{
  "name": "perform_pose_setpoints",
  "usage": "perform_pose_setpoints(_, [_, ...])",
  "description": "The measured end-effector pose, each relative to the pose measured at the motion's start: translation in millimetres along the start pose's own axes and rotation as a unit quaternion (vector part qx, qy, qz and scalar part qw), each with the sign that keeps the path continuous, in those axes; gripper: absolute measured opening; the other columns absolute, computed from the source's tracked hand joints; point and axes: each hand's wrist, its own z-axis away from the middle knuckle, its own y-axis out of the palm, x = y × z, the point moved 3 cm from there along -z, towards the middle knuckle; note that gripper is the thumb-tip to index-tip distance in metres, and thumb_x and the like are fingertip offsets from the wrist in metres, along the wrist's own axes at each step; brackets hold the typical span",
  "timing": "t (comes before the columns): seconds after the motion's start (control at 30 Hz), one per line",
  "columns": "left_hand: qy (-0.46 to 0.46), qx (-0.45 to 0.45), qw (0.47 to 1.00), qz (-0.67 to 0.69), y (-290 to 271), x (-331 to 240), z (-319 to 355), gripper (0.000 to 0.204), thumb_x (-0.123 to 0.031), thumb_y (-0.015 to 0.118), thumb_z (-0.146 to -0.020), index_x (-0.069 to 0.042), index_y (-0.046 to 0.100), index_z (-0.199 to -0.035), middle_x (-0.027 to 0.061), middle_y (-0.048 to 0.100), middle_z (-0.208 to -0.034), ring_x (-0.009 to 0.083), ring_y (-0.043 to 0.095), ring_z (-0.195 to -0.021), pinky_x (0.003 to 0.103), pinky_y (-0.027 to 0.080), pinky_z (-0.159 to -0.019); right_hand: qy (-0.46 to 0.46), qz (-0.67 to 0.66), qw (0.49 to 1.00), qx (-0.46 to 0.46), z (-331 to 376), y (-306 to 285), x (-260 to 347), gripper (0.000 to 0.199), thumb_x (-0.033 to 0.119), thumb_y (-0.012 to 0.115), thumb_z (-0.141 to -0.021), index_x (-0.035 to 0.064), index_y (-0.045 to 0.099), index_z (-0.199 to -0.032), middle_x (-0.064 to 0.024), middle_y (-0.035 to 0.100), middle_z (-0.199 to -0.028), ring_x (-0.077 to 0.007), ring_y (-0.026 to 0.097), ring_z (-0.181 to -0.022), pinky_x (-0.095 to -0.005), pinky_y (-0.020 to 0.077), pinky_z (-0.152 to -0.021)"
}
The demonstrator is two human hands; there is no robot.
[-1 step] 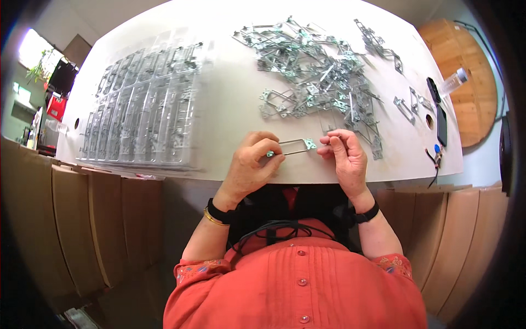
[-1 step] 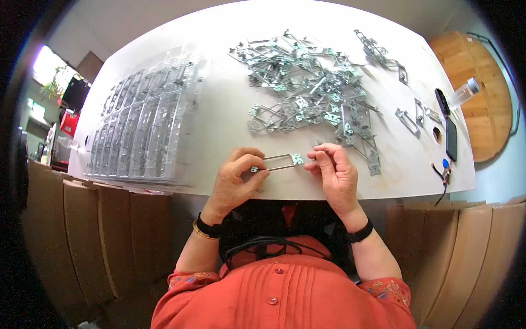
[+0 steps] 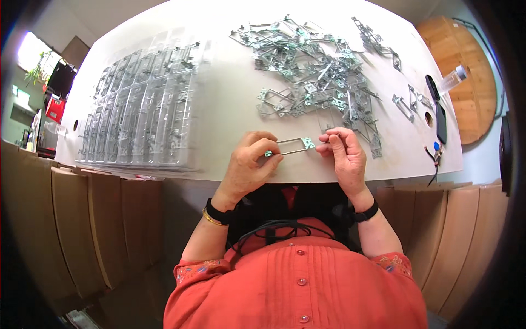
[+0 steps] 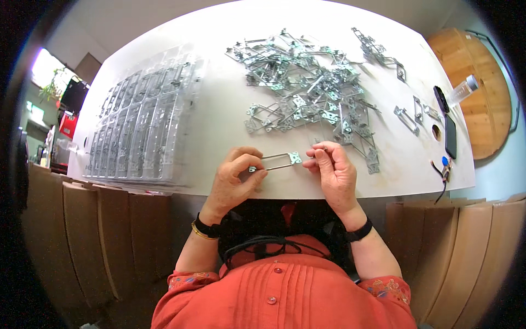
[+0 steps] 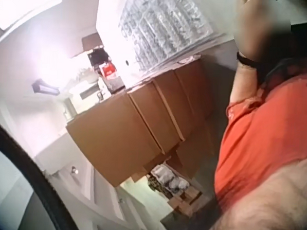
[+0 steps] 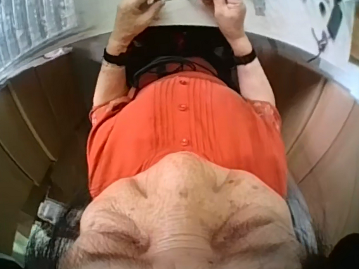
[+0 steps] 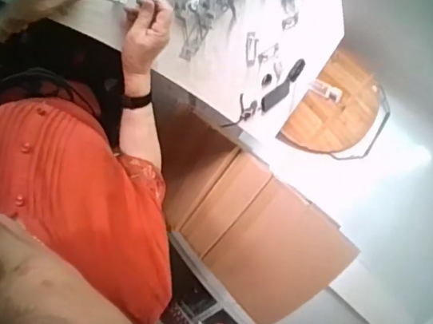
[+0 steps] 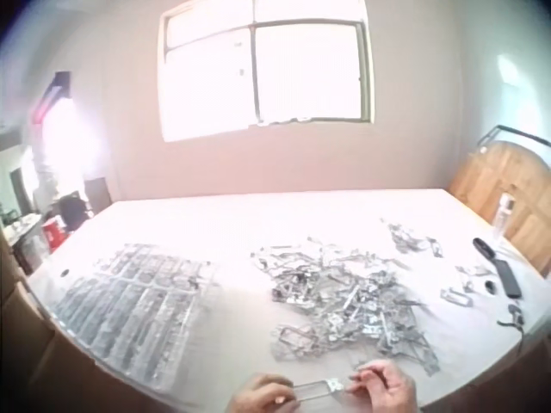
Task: The person assembles small metal hardware components by hand at a white workbench. They pick up individual metal brackets and clear plastic strips, fit them together, and place the finished units into a clear plastic organizer tray. The process is repeated continuously throughout the video.
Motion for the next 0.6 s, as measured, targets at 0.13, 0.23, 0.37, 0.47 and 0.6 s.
perform_pose_setpoints(0.13, [0.012, 0.011, 1.000, -0.024, -2.1, 0.8, 0.5, 0.016, -0.004, 0.084, -0.089, -0.002, 0.073, -0.099, 0.0141, 0.074, -0.119, 0.0299, 0.068, -0.109, 0.039, 0.056, -0.091, -0.018, 0.002, 1.000, -0.009, -2.2, 3.4, 1.6, 0.019, 0.017, 0.060, -0.118, 0.0015, 0.066, -0.127, -0.0092, 0.078, -0.115, -0.0146, 0.079, -0.097, -0.0287, 0.0635, -0.086])
perform_pose_setpoints(0.23, [0.025, 0.007, 0.999, -0.043, -3.2, 0.0, -0.4, 0.015, -0.003, 0.084, -0.087, -0.003, 0.072, -0.097, 0.0142, 0.075, -0.119, 0.0315, 0.068, -0.110, 0.040, 0.055, -0.094, -0.021, 0.010, 1.000, -0.014, -2.8, 4.3, 2.2, 0.019, 0.015, 0.059, -0.118, 0.0004, 0.067, -0.126, -0.0095, 0.077, -0.116, -0.0161, 0.079, -0.100, -0.0297, 0.0636, -0.088])
perform_pose_setpoints(0.37, [0.013, 0.022, 0.999, -0.034, -2.8, -3.6, -1.9, 0.015, -0.003, 0.084, -0.087, -0.004, 0.071, -0.097, 0.0140, 0.075, -0.120, 0.0324, 0.067, -0.111, 0.041, 0.054, -0.095, -0.016, 0.043, 0.999, -0.014, -2.2, 4.2, 7.4, 0.017, 0.011, 0.059, -0.118, -0.0005, 0.068, -0.126, -0.0096, 0.078, -0.116, -0.0174, 0.080, -0.102, -0.0305, 0.0636, -0.090])
perform_pose_setpoints(0.47, [0.012, 0.030, 0.999, -0.029, -0.4, -1.0, -3.5, 0.015, -0.003, 0.083, -0.087, -0.004, 0.071, -0.096, 0.0138, 0.075, -0.120, 0.0313, 0.068, -0.111, 0.040, 0.054, -0.095, -0.017, 0.011, 1.000, -0.014, -1.3, 4.0, 4.1, 0.016, 0.008, 0.058, -0.117, -0.0010, 0.068, -0.126, -0.0099, 0.078, -0.116, -0.0177, 0.080, -0.104, -0.0308, 0.0635, -0.092])
perform_pose_setpoints(0.6, [-0.016, 0.042, 0.999, -0.029, -1.2, -2.7, -3.8, 0.014, -0.003, 0.081, -0.088, -0.004, 0.070, -0.097, 0.0134, 0.076, -0.119, 0.0297, 0.068, -0.110, 0.039, 0.053, -0.095, -0.027, 0.033, 0.999, -0.016, -2.4, 4.3, 7.2, 0.016, 0.005, 0.058, -0.116, -0.0013, 0.068, -0.126, -0.0106, 0.079, -0.114, -0.0179, 0.081, -0.104, -0.0304, 0.0639, -0.091])
